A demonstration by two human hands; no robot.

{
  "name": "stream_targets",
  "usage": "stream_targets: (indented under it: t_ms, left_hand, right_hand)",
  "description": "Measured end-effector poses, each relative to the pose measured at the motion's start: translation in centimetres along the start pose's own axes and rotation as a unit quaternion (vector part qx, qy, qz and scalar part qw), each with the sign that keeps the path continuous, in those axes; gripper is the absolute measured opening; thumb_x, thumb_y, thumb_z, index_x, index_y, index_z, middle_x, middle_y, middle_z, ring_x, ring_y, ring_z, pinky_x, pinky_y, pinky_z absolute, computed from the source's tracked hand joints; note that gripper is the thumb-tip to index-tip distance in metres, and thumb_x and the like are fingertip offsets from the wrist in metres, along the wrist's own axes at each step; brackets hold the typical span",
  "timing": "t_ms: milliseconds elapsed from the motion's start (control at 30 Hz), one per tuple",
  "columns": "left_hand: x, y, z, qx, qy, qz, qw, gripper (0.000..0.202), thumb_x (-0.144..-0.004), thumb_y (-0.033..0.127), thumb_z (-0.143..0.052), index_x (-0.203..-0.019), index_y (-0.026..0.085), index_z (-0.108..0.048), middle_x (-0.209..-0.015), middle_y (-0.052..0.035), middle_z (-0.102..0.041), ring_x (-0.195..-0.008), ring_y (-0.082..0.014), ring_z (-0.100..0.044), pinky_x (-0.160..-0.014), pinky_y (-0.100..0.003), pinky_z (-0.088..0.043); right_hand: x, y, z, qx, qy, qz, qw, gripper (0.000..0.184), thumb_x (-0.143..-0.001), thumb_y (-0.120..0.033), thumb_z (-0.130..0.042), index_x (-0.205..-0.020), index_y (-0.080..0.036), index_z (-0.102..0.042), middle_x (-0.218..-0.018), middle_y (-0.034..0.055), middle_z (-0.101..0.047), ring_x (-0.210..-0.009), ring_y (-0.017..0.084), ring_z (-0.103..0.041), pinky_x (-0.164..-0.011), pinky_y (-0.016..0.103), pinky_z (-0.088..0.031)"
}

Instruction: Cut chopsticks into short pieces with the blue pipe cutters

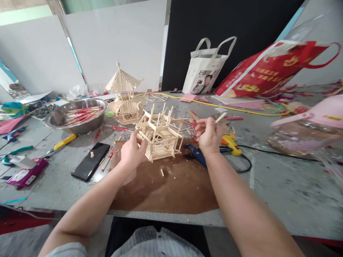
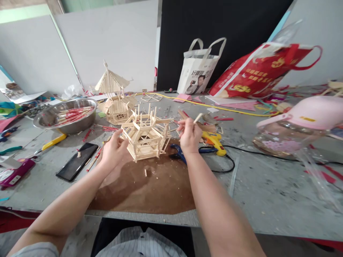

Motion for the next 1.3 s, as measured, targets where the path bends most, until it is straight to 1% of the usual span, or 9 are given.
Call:
stream_targets:
  t_ms: [133, 233, 367, 500, 633, 867, 967, 1133, 1300]
  left_hand:
    - [0.6, 1.5, 1.2, -0.001, 0.058, -0.132, 0.990, 0.027, -0.083, 0.029, -0.042, -0.103, 0.017, -0.054, -0.079, -0.0025, -0.060, -0.068, -0.0111, -0.055, -0.064, -0.023, -0.041]
    - [1.8, 2.6, 1.3, 0.008, 0.070, -0.254, 0.965, 0.021, -0.083, 0.024, -0.043, -0.097, 0.015, -0.055, -0.085, -0.0053, -0.060, -0.073, -0.0107, -0.055, -0.065, -0.022, -0.043]
    - [3.2, 3.5, 1.5, 0.017, 0.105, -0.365, 0.925, 0.027, -0.081, 0.023, -0.048, -0.106, 0.015, -0.049, -0.097, -0.0089, -0.058, -0.076, -0.0106, -0.056, -0.063, -0.021, -0.045]
    - [3.5, 3.8, 1.7, 0.000, 0.110, -0.435, 0.894, 0.031, -0.079, 0.028, -0.051, -0.106, 0.014, -0.047, -0.079, -0.0046, -0.062, -0.066, -0.0106, -0.056, -0.056, -0.020, -0.044]
    - [3.3, 3.9, 1.6, -0.038, 0.127, -0.448, 0.884, 0.012, -0.079, 0.020, -0.051, -0.090, 0.015, -0.052, -0.064, 0.0003, -0.061, -0.053, -0.0070, -0.054, -0.051, -0.018, -0.040]
    - [2.4, 3.2, 1.4, -0.128, 0.075, -0.389, 0.909, 0.019, -0.084, 0.026, -0.045, -0.089, 0.018, -0.062, -0.065, -0.0006, -0.064, -0.056, -0.0072, -0.056, -0.055, -0.017, -0.039]
    - [1.6, 2.5, 2.2, -0.133, 0.110, -0.338, 0.925, 0.021, -0.084, 0.030, -0.045, -0.082, 0.018, -0.063, -0.063, -0.0009, -0.064, -0.056, -0.0072, -0.056, -0.056, -0.017, -0.038]
    - [1.1, 2.3, 3.1, -0.131, 0.170, -0.280, 0.936, 0.026, -0.084, 0.032, -0.043, -0.073, 0.016, -0.061, -0.058, -0.0012, -0.061, -0.053, -0.0077, -0.053, -0.055, -0.018, -0.035]
    - [1.3, 2.5, 2.4, -0.186, 0.120, -0.181, 0.958, 0.029, -0.084, 0.034, -0.039, -0.074, 0.016, -0.060, -0.054, -0.0012, -0.059, -0.049, -0.0092, -0.051, -0.051, -0.019, -0.031]
  right_hand:
    - [1.8, -3.8, -0.3, -0.029, 0.068, 0.109, 0.991, 0.049, -0.087, -0.047, -0.026, -0.063, -0.017, -0.058, -0.047, -0.0021, -0.040, -0.042, 0.011, -0.038, -0.041, 0.024, -0.029]
    - [3.9, -6.8, -1.3, 0.005, -0.029, 0.227, 0.973, 0.043, -0.090, -0.039, -0.024, -0.074, -0.018, -0.058, -0.054, -0.0002, -0.045, -0.048, 0.013, -0.044, -0.047, 0.027, -0.035]
    - [6.8, -9.1, -3.2, 0.133, -0.192, 0.419, 0.877, 0.023, -0.087, -0.028, -0.037, -0.088, -0.018, -0.057, -0.081, 0.0066, -0.063, -0.084, 0.018, -0.056, -0.074, 0.031, -0.042]
    - [8.0, -8.4, -4.8, 0.270, -0.249, 0.468, 0.804, 0.022, -0.087, -0.027, -0.040, -0.085, -0.017, -0.059, -0.064, 0.0032, -0.062, -0.068, 0.016, -0.056, -0.061, 0.025, -0.038]
    - [8.1, -7.8, -5.4, 0.339, -0.266, 0.462, 0.776, 0.025, -0.086, -0.028, -0.040, -0.080, -0.019, -0.062, -0.062, 0.0025, -0.062, -0.067, 0.015, -0.054, -0.060, 0.025, -0.033]
    - [7.5, -7.9, -5.2, 0.368, -0.307, 0.396, 0.783, 0.033, -0.088, -0.037, -0.036, -0.079, -0.022, -0.064, -0.071, 0.0036, -0.066, -0.075, 0.016, -0.056, -0.065, 0.025, -0.036]
    - [6.3, -7.2, -4.6, 0.356, -0.272, 0.352, 0.822, 0.039, -0.087, -0.045, -0.034, -0.085, -0.022, -0.064, -0.076, 0.0052, -0.066, -0.078, 0.018, -0.057, -0.068, 0.026, -0.039]
    - [3.9, -5.8, -2.8, 0.298, -0.129, 0.265, 0.908, 0.040, -0.088, -0.043, -0.030, -0.096, -0.019, -0.061, -0.083, 0.0077, -0.065, -0.081, 0.019, -0.057, -0.074, 0.030, -0.041]
    - [2.1, -3.7, -2.1, 0.257, -0.173, 0.134, 0.941, 0.042, -0.084, -0.050, -0.034, -0.089, -0.019, -0.061, -0.081, 0.0070, -0.064, -0.070, 0.018, -0.057, -0.065, 0.029, -0.042]
Point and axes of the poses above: each hand's wrist, its own x-axis away from the middle knuckle, its own z-axis out of the back of the hand, y = z × x, the point moved 3 cm from there along -x, towards the middle knuckle
